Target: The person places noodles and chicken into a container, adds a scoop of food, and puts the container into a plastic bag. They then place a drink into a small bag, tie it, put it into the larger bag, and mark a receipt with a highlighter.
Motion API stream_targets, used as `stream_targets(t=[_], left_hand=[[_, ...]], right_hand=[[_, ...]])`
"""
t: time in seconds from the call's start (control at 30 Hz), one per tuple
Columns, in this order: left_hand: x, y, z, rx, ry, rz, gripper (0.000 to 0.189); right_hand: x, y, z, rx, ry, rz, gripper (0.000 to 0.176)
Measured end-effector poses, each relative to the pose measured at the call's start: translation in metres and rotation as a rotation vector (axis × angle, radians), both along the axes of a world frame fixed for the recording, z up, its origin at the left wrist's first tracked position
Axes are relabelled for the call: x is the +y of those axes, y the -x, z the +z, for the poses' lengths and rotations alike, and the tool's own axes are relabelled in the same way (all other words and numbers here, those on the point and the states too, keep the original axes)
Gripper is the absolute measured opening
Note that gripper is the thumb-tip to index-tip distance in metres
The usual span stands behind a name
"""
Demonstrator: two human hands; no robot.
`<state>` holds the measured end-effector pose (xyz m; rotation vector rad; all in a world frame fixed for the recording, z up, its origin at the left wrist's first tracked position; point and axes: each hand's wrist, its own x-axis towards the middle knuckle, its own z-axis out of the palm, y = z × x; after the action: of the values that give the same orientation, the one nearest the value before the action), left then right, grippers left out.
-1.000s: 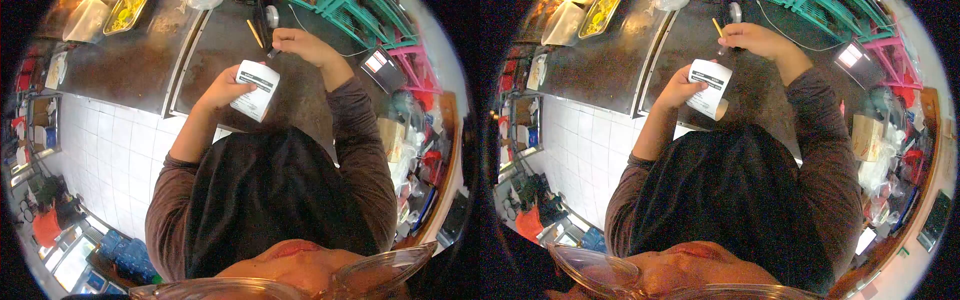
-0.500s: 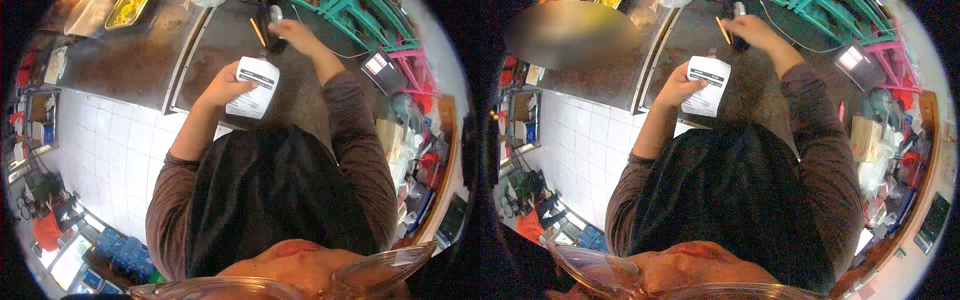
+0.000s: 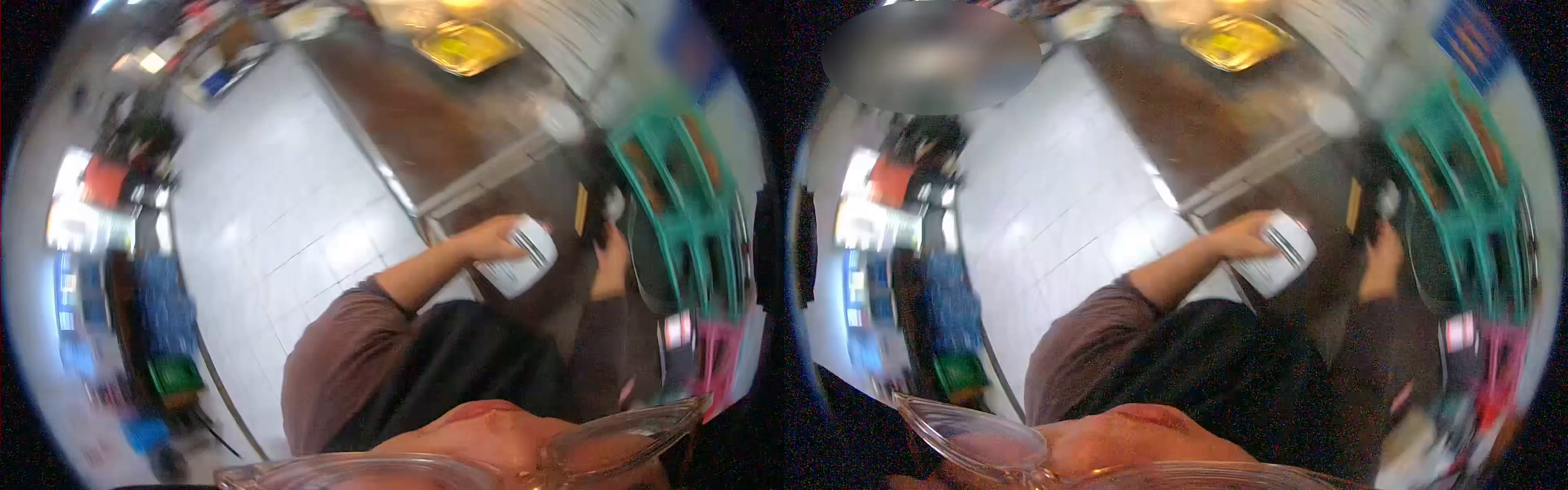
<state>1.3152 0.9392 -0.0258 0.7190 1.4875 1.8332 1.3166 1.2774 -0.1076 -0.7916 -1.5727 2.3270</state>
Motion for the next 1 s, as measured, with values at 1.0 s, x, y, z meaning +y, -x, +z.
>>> stream_targets(t=[1.0], left_hand=[[0.020, -0.054, 0.013, -0.005, -0.209, -0.053, 0.056]], right_hand=[[-0.117, -0.086, 0.142, 0.249, -0.324, 0.732, 0.061]])
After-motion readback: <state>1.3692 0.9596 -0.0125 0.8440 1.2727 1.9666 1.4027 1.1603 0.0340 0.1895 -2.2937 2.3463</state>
